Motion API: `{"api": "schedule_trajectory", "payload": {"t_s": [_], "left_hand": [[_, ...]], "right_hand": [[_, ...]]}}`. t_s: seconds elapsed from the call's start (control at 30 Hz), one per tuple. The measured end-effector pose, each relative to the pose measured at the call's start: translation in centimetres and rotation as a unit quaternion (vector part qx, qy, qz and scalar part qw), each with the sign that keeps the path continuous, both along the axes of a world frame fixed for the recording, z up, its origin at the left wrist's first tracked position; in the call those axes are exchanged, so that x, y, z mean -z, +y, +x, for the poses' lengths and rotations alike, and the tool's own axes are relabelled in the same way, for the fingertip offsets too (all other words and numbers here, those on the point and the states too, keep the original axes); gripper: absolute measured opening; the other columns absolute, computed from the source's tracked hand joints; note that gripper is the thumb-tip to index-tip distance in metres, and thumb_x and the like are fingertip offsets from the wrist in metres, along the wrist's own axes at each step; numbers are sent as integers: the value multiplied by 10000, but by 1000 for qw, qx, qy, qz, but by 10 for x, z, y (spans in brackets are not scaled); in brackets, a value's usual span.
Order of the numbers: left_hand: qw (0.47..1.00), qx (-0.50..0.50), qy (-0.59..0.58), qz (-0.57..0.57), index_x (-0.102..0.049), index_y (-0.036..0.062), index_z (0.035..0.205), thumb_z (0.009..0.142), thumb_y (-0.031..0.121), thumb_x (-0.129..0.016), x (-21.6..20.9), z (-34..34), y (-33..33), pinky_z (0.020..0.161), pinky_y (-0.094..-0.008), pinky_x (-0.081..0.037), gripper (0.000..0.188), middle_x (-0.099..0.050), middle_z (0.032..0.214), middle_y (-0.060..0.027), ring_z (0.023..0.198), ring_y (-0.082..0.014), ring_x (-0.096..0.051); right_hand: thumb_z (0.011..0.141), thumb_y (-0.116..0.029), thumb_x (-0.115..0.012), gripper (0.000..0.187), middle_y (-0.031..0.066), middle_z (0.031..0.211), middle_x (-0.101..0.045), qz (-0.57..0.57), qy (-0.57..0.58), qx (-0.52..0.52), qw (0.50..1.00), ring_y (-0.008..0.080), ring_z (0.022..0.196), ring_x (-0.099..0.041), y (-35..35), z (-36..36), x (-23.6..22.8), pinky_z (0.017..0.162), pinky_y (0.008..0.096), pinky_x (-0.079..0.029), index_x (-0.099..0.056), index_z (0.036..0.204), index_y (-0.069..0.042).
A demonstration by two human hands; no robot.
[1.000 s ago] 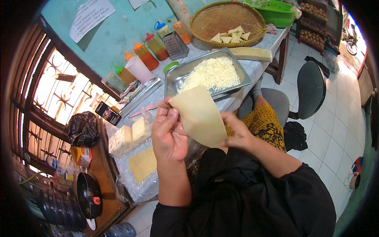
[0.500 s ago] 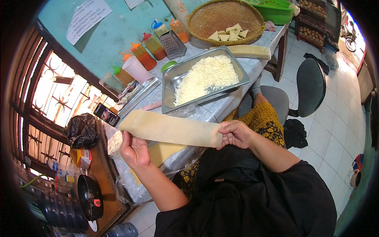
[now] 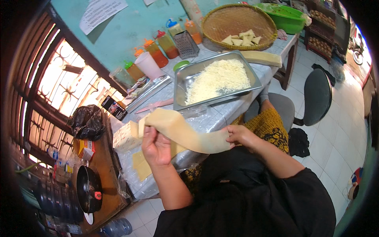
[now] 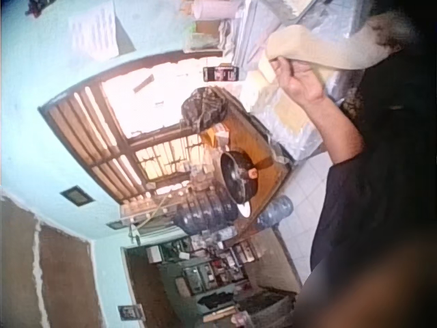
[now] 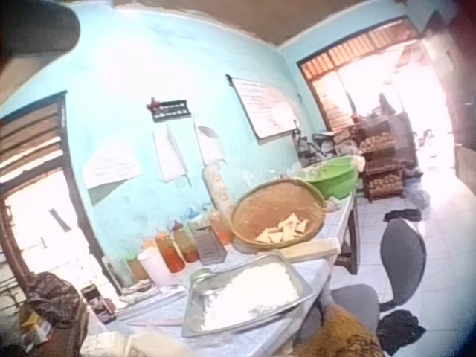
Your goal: The person repeatedly scoops shredded cheese onto thin square wrappers, folds them into triangles, and places the finished pieces into a woven basket. The process is continuous and repetitive, with the person handling cheese and wrappers by hand.
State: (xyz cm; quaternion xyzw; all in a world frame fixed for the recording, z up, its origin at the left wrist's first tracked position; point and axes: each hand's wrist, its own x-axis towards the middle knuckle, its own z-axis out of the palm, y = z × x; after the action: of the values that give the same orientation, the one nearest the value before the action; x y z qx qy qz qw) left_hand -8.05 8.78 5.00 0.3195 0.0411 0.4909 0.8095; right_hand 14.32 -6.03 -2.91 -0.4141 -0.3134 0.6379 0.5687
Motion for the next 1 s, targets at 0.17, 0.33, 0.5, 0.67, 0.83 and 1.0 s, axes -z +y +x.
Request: {"api": "schedule_trajectory", "payload": {"t_s": [0.17, 0.33, 0.5, 0.67, 0.83, 1.0], "left_hand": [[996, 12, 82, 41, -496, -4, 1154, 854, -32, -501, -3, 15, -26, 836, -354, -535, 302, -582, 1133, -145, 1017, -248, -604], [899, -20, 310, 309, -555, -2, 1113, 868, 25, -527, -2, 40, -71, 857, -334, -485, 248, -599, 1078, -120, 1030, -242, -589], [673, -104, 313, 662, -587, 7, 1099, 832, 29, -580, -6, 57, -95, 897, -366, -435, 268, -587, 1093, -168, 1018, -302, -570], [734, -143, 273, 605, -541, -3, 1173, 809, 76, -637, 0, 49, -91, 957, -365, -386, 385, -545, 1178, -186, 1114, -315, -513], [860, 171, 280, 391, -429, 2, 1276, 802, 174, -699, 24, 53, -74, 963, -310, -362, 572, -516, 1225, -90, 1127, -181, -477], [780, 250, 365, 442, -582, 9, 1089, 815, 123, -683, 43, 55, -71, 857, -257, -433, 314, -604, 1031, -43, 969, -131, -559]], "right_hand": [[859, -114, -536, 360, 115, 1067, -602, 46, -170, 30, 984, 202, 889, -595, -14, -13, -32, 761, 311, -490, -523, 1198, 6], [918, -278, -468, 431, 137, 1124, -584, 94, 189, 7, 977, 228, 979, -600, -32, -25, -55, 842, 347, -488, -467, 1245, 3], [915, -268, -462, 437, 148, 1130, -576, 95, 216, 50, 970, 236, 971, -606, -34, -17, -57, 849, 356, -492, -443, 1262, -3], [869, -168, -558, 324, 93, 982, -634, 76, -14, 78, 994, 163, 893, -602, -39, -7, -61, 811, 301, -482, -570, 1123, 33], [855, -159, -581, 294, 57, 881, -647, 167, -264, -9, 950, 141, 808, -587, -56, 0, -85, 737, 299, -471, -613, 1087, 18], [773, -79, -591, 215, 136, 803, -632, 274, -556, 56, 782, 321, 769, -624, -68, 9, -113, 706, 349, -482, -640, 980, -48]]}}
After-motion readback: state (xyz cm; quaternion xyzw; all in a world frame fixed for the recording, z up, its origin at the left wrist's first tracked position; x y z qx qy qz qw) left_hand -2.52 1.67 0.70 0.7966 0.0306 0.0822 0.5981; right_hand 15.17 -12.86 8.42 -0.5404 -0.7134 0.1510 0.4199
